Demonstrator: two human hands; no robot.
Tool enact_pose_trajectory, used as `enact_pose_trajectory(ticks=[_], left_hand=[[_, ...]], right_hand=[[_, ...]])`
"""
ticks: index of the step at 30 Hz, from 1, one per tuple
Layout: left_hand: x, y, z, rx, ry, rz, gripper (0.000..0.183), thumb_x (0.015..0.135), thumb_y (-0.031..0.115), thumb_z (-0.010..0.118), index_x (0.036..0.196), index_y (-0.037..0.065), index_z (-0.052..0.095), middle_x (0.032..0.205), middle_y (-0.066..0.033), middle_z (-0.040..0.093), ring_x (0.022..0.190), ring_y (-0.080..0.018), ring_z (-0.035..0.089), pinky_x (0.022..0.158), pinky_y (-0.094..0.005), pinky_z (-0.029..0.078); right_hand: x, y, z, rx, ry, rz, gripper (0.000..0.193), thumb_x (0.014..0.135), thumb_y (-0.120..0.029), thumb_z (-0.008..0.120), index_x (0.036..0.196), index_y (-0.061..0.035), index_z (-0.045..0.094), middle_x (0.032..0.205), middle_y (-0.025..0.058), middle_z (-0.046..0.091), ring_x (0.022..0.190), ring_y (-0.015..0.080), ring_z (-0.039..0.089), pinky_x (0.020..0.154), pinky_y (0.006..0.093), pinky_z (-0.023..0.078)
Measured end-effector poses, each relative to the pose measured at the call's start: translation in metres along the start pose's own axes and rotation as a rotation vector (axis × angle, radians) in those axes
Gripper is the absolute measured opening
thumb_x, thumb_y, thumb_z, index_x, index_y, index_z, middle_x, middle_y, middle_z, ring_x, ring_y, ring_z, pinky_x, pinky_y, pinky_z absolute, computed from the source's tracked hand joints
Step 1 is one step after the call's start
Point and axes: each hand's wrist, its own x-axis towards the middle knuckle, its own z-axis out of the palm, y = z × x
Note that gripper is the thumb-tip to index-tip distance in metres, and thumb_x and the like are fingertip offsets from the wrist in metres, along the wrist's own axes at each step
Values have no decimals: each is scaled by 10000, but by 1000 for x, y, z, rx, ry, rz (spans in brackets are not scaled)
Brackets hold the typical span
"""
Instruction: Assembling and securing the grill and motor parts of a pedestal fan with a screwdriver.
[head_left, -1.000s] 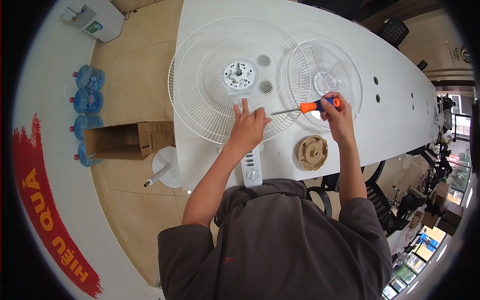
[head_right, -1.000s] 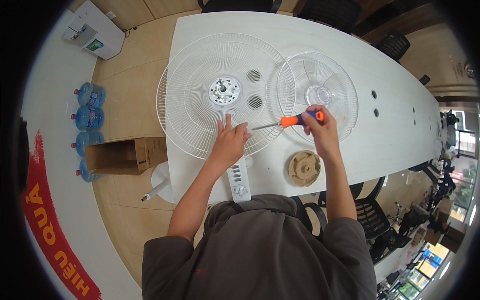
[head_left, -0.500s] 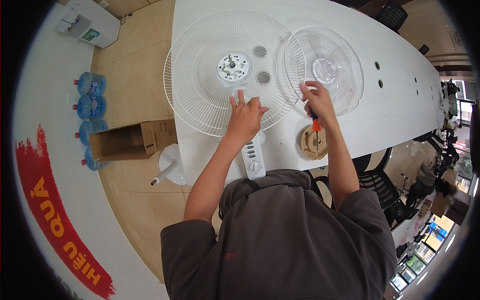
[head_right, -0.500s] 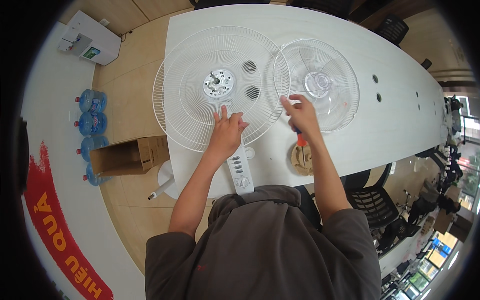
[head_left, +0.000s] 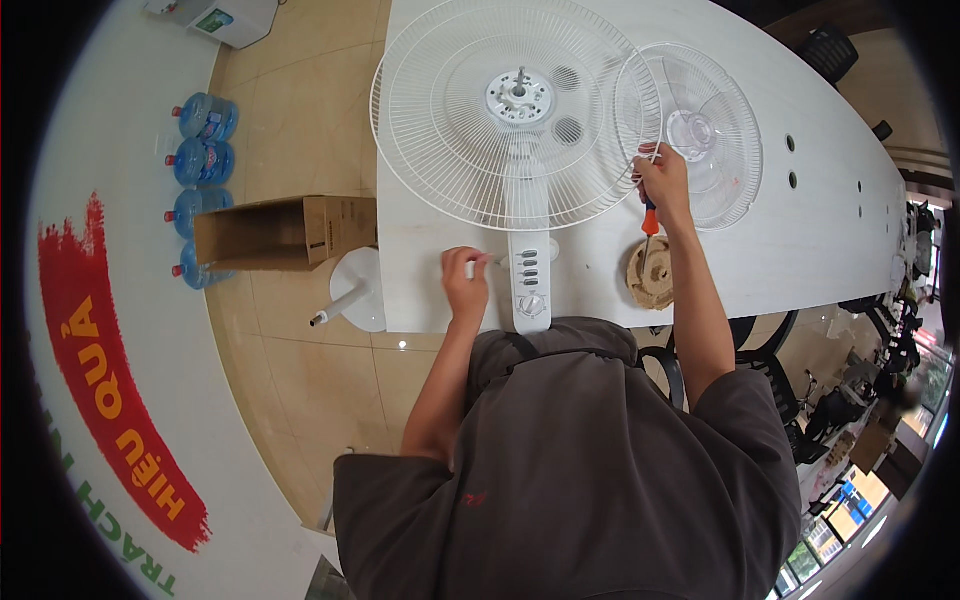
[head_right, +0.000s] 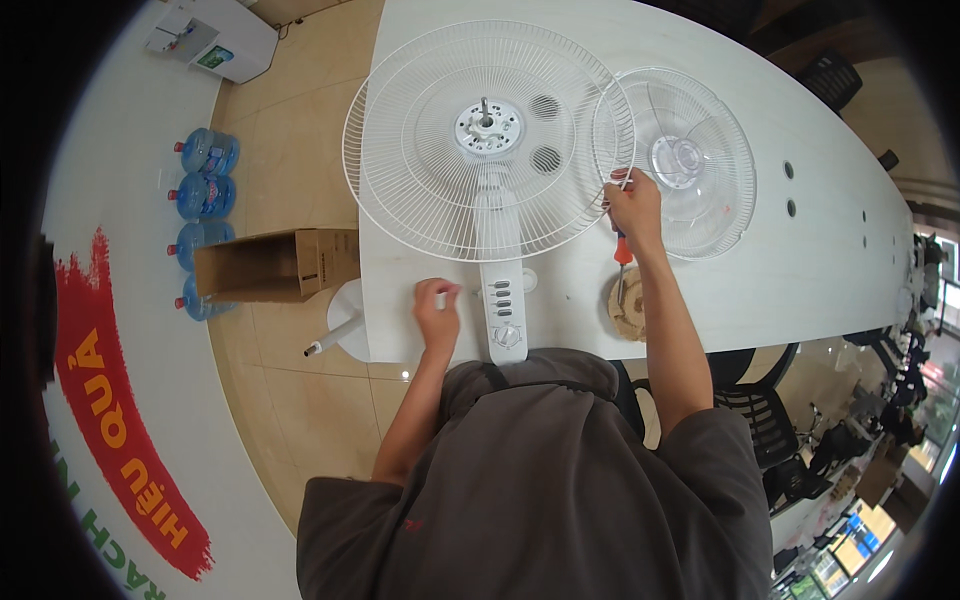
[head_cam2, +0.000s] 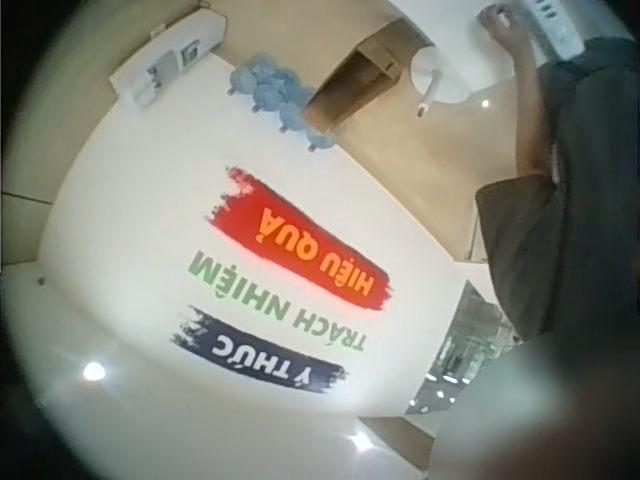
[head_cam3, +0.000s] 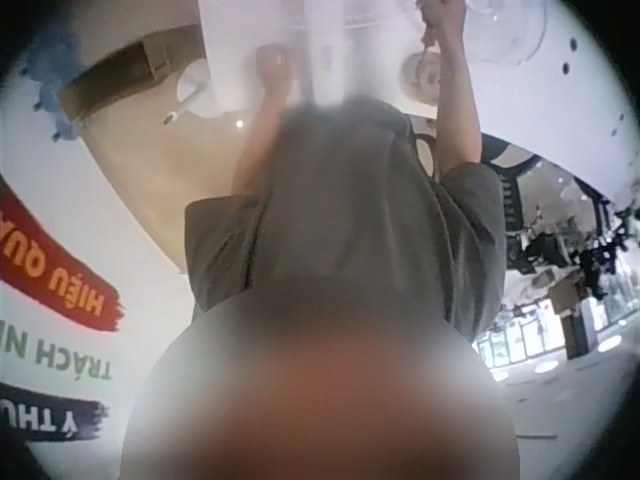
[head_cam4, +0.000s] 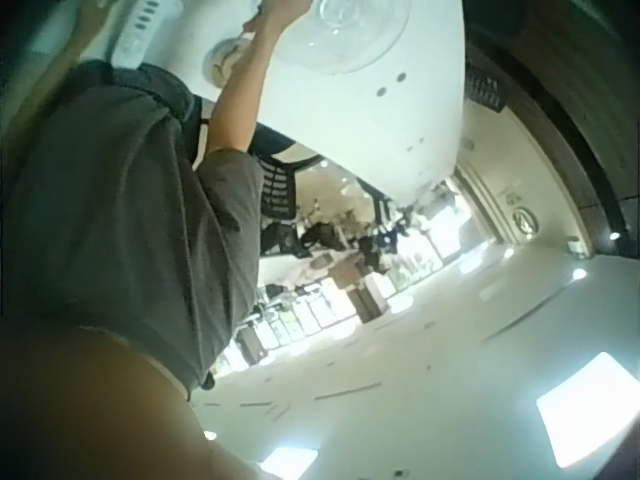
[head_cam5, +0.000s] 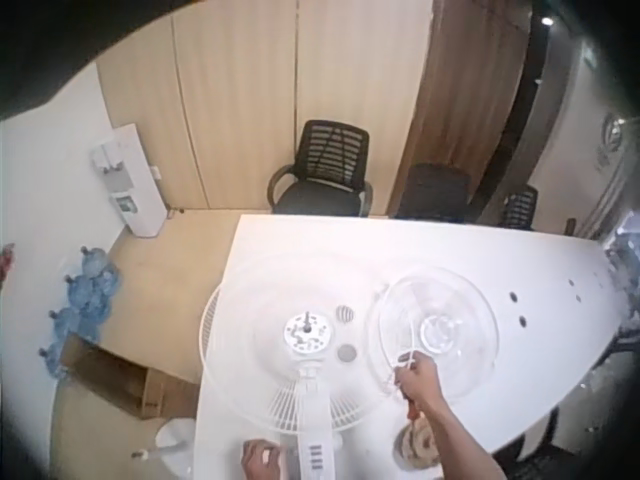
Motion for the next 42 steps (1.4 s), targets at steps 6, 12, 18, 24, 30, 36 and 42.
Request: enact_pose_trajectory(ticks=[6, 12, 18, 24, 30, 36, 42], left_hand=[[2, -37, 37, 130, -181, 150, 174, 741, -33, 757, 855, 28, 641, 887, -106, 651, 918, -323, 594, 796, -431, 495], [-2, -47, 34, 133, -155, 72, 245, 745, -48, 756, 962, 28, 671, 999, -124, 683, 995, -325, 611, 869, -442, 494], [47, 43, -26, 188, 393, 164, 211, 854, -18, 734, 1050, 0, 658, 1060, -141, 669, 1023, -308, 618, 916, -405, 488], [179, 138, -34, 271, 126, 398, 326, 883, 164, 758, 1103, -40, 629, 1172, -191, 623, 1108, -330, 579, 970, -439, 461], [230, 115, 42, 314, -455, 33, 607, 852, 328, 793, 1248, -89, 597, 1313, -270, 588, 1238, -414, 538, 1075, -459, 424], [247, 96, 89, 181, -559, -13, 463, 890, 290, 751, 1257, 30, 642, 1275, -146, 657, 1200, -325, 524, 1049, -422, 428], [242, 92, 85, 184, -520, 17, 437, 822, 135, 802, 1222, 47, 650, 1190, -141, 665, 1225, -301, 524, 1033, -394, 450]], right_hand=[[-3, 0, 0, -14, -28, -8, 213, 869, -35, 625, 1061, 45, 579, 677, 66, 600, 437, 92, 488, 379, 261, 372], [0, 0, 2, 14, -12, -14, 184, 837, -24, 603, 1001, 58, 601, 639, 73, 606, 434, 103, 494, 379, 293, 349], [-3, -1, -5, 14, 6, -30, 225, 839, -44, 614, 1034, 67, 599, 660, 94, 639, 458, 114, 522, 398, 296, 383], [-8, 9, 0, -56, -20, -17, 290, 894, -65, 614, 1156, 44, 556, 699, 89, 622, 442, 91, 490, 397, 264, 370], [-30, 36, 14, -93, 103, -123, 275, 886, -108, 626, 1098, 64, 593, 671, 156, 678, 547, 194, 654, 521, 322, 495], [-38, 5, 5, -208, 52, -50, 347, 916, -201, 686, 1121, 68, 608, 627, 150, 662, 584, 218, 675, 577, 335, 503], [-21, -85, -62, 46, 99, -200, 412, 863, -54, 777, 1160, -25, 493, 755, -9, 520, 576, 66, 474, 555, 181, 406]])
